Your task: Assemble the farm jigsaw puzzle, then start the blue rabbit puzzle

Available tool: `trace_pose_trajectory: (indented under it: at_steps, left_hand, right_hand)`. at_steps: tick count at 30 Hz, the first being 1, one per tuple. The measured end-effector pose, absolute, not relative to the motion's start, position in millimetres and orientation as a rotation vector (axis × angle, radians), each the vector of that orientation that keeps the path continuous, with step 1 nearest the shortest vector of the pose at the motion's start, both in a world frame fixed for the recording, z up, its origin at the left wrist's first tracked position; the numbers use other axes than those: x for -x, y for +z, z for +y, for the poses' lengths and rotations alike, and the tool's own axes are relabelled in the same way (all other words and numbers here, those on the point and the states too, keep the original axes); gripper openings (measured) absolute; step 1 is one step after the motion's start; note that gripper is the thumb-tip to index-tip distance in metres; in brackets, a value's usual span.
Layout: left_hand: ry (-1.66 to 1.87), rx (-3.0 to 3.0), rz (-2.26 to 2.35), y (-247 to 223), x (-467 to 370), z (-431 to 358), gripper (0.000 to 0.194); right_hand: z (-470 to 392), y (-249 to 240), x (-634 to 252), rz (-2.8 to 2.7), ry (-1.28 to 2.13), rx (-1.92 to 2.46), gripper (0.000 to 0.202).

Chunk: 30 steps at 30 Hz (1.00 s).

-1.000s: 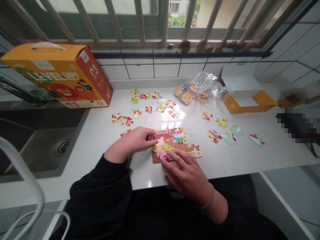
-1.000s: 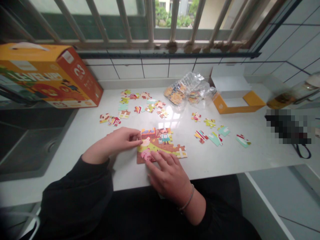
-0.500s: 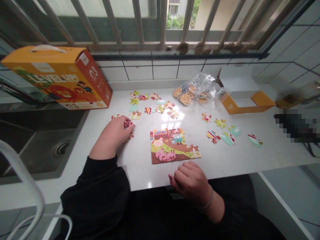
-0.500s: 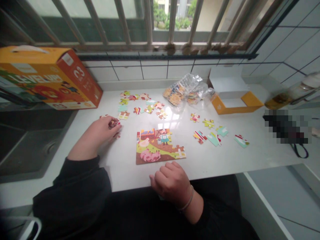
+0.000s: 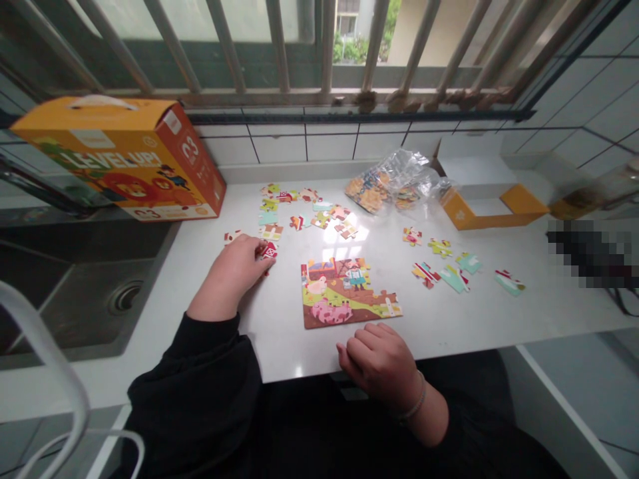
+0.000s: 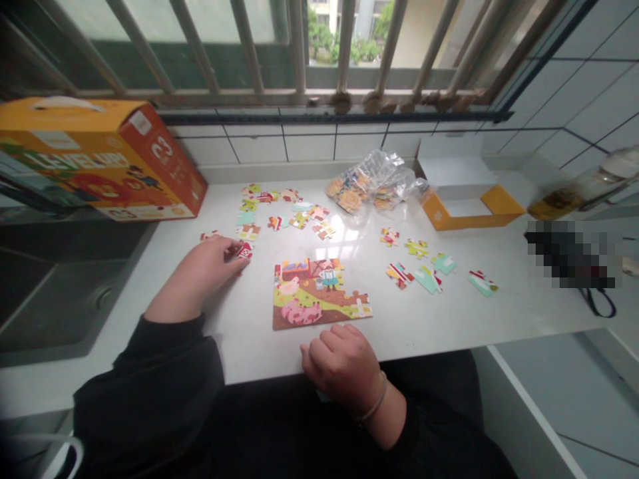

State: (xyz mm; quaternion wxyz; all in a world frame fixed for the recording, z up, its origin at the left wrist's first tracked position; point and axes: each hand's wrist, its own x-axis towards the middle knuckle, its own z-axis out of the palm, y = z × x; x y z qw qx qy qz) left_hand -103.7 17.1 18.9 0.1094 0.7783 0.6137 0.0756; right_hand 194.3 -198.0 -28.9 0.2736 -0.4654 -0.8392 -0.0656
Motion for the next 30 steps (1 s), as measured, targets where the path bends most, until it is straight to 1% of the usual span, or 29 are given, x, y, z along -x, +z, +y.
trace_pose_trajectory:
  at_steps: [2,6,10,13,14,18,21,26,30]
  left_hand:
    - [0.340,-2.224,1.735,21.6,101.4,14.8,0.025]
    - [0.526,-2.135,1.761,25.9,98.5,13.1,0.038]
    - [0.475,-2.143,1.992,22.7,99.7,16.0,0.044]
    - [0.404,-2.184,1.978,14.6,97.9,15.6,0.054]
    - [0.389,-2.205,1.943,11.7,96.3,14.9,0.054]
    - [0.381,-2.253,1.851,3.6,89.1,13.3,0.042]
    - [0.401,-2.236,1.843,1.1,86.9,14.8,0.036]
    - [0.518,-2.196,1.812,3.4,87.1,14.2,0.032]
    - [0.584,-2.223,1.790,10.7,84.5,10.9,0.035]
  right_hand:
    - [-197.9,-28.9,-193.8,-2.258,-0.176,1.251,0.037]
    - [-197.5,-29.2,-193.1,-2.255,-0.177,1.253,0.037]
    - [-197.7,-30.9,-193.1,-2.243,-0.159,1.247,0.037]
    - [-198.8,-31.8,-193.6,-2.242,-0.143,1.248,0.038]
    - [-199.2,-31.9,-193.7,-2.245,-0.141,1.249,0.038]
    - [-199.6,-31.7,-193.5,-2.246,-0.138,1.257,0.038]
    - [-198.6,-31.2,-192.7,-2.239,-0.142,1.253,0.038]
    - [-197.8,-31.1,-192.7,-2.238,-0.147,1.250,0.038]
    - [-199.2,-32.5,-193.8,-2.249,-0.140,1.258,0.037]
